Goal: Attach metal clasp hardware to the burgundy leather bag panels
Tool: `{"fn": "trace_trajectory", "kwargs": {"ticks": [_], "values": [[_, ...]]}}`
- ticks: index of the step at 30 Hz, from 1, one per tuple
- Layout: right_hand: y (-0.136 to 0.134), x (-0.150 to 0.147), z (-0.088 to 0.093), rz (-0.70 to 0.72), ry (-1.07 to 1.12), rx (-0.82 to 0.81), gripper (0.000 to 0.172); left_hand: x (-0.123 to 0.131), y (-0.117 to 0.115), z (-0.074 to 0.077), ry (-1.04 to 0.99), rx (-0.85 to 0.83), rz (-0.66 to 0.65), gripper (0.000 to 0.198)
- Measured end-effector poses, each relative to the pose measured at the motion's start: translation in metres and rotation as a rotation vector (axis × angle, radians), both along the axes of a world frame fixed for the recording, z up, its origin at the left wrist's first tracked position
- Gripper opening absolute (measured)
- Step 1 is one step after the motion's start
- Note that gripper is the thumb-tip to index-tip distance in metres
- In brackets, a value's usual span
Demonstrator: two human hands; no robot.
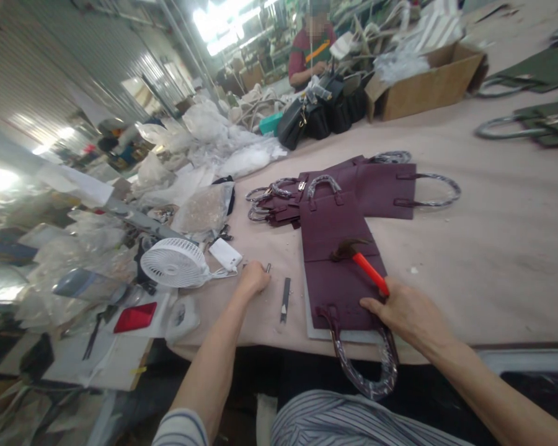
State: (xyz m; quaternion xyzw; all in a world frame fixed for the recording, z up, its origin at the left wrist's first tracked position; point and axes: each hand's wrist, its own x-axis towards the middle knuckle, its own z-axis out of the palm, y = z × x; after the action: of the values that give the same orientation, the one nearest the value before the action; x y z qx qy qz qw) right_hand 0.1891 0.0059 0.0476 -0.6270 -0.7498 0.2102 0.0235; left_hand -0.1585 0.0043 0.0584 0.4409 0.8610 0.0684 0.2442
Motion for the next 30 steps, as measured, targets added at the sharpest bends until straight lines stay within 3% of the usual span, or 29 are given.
{"fn": "trace_trajectory", "kwargs": {"ticks": [4,8,10,13,15,24,30], "values": [[0.000,-0.001,0.005,-0.041,0.009,-0.032,0.038,0.024,-0.007,0.010,-0.220,0.090,0.001,0.016],[0.000,-0.002,0.011,-0.035,0.015,-0.066,0.038,0.087,-0.029,0.006,-0.796,0.408,0.024,0.024],[0.000,-0.003,0.013,-0.039,0.008,-0.070,0.038,0.122,-0.040,0.001,-1.027,0.479,0.003,0.026],[-0.001,-0.003,0.012,-0.049,0.008,-0.064,0.039,0.158,-0.048,-0.007,-0.993,0.526,-0.102,0.015],[-0.001,-0.003,0.010,-0.048,0.023,-0.057,0.040,0.167,-0.050,-0.011,-0.904,0.576,-0.163,0.010],[-0.002,-0.001,0.010,-0.044,0.035,-0.062,0.038,0.158,-0.054,-0.026,-0.957,0.638,-0.113,0.018],[-0.002,-0.001,0.010,-0.050,0.027,-0.072,0.041,0.161,-0.057,-0.026,-0.913,0.652,-0.174,0.014]]}}
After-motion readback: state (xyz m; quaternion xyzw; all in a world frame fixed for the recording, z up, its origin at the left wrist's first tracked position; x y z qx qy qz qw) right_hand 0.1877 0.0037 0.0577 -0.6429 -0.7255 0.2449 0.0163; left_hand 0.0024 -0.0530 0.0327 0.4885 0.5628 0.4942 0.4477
